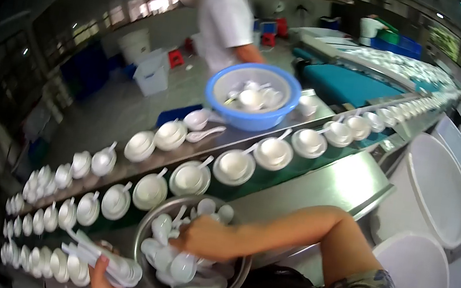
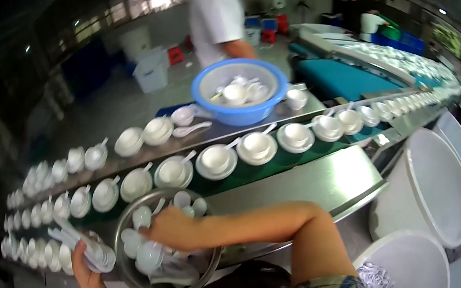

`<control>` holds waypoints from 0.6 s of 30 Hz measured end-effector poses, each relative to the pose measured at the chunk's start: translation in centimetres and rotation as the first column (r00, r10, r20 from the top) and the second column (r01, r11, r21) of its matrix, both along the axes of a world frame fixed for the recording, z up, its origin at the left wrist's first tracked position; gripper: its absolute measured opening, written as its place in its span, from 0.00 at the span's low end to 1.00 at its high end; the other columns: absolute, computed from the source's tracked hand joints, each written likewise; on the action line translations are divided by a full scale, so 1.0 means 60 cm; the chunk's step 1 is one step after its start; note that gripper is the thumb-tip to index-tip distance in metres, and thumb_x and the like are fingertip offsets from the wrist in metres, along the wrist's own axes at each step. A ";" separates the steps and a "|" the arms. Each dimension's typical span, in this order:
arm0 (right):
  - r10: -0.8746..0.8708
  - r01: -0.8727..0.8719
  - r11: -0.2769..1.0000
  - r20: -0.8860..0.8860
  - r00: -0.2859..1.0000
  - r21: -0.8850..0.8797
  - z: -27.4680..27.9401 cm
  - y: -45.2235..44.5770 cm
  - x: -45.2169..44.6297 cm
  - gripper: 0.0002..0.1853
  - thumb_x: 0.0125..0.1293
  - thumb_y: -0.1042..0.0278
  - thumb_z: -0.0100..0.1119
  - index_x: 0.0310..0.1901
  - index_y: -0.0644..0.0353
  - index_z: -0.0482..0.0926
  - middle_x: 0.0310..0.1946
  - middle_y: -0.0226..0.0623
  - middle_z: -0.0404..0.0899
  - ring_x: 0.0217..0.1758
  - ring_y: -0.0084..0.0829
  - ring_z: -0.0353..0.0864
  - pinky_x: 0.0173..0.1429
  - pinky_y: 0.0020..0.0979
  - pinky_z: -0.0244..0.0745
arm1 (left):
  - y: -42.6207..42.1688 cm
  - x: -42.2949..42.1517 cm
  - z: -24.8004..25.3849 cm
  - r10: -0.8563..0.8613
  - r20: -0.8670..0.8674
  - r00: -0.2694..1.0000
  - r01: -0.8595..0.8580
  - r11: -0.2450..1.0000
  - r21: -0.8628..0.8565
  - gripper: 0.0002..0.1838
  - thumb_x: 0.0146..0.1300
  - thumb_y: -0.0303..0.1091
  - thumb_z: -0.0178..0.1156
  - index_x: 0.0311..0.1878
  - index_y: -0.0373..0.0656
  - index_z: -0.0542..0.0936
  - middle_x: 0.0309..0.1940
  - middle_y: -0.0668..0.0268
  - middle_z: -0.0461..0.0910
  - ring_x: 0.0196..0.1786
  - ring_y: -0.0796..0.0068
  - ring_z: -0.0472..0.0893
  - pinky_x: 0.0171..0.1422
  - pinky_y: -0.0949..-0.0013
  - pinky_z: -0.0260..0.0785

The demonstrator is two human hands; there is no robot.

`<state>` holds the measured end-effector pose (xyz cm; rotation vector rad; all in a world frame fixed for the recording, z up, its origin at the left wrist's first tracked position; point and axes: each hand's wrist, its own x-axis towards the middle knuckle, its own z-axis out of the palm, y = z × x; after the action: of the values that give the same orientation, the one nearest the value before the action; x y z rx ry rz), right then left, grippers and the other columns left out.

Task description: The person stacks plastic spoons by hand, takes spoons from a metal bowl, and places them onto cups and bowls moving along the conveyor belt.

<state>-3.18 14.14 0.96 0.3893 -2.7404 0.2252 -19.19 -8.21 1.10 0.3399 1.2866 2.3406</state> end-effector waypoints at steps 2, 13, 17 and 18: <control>-0.135 0.136 0.986 0.017 0.991 -0.094 0.062 0.031 0.021 0.14 0.45 0.71 0.54 0.37 0.61 0.71 0.23 0.42 0.75 0.26 0.42 0.77 0.27 0.39 0.72 | 0.003 0.019 0.026 0.071 -0.017 0.997 -0.071 0.997 0.003 0.25 0.46 0.21 0.58 0.51 0.38 0.66 0.39 0.59 0.71 0.39 0.65 0.73 0.46 0.63 0.70; 0.341 -0.354 0.933 0.162 0.926 0.061 0.005 0.007 -0.015 0.12 0.45 0.72 0.55 0.35 0.58 0.73 0.32 0.32 0.75 0.46 0.33 0.71 0.34 0.31 0.74 | 0.031 0.053 0.061 0.055 0.025 0.998 -0.054 0.998 -0.025 0.24 0.45 0.18 0.59 0.49 0.37 0.67 0.36 0.60 0.73 0.37 0.66 0.74 0.44 0.65 0.70; 0.357 -0.373 0.922 0.148 0.922 0.104 -0.010 -0.013 -0.028 0.08 0.46 0.69 0.53 0.29 0.62 0.76 0.24 0.41 0.75 0.36 0.40 0.75 0.32 0.36 0.71 | 0.034 0.019 0.012 -0.180 -0.111 0.977 0.179 0.984 -0.016 0.23 0.48 0.25 0.58 0.50 0.38 0.68 0.39 0.60 0.72 0.37 0.68 0.74 0.42 0.69 0.70; 0.339 -0.344 0.925 0.058 0.939 0.161 -0.003 -0.013 -0.021 0.07 0.45 0.69 0.54 0.25 0.63 0.73 0.20 0.37 0.73 0.37 0.37 0.73 0.29 0.33 0.72 | 0.035 0.016 -0.002 -0.185 -0.131 0.974 0.178 0.982 -0.062 0.22 0.49 0.26 0.58 0.50 0.38 0.68 0.40 0.60 0.73 0.38 0.68 0.74 0.42 0.68 0.70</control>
<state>-4.44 13.35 0.78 0.9206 -2.7110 0.0856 -18.24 -6.13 0.99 0.5851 1.3148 2.1591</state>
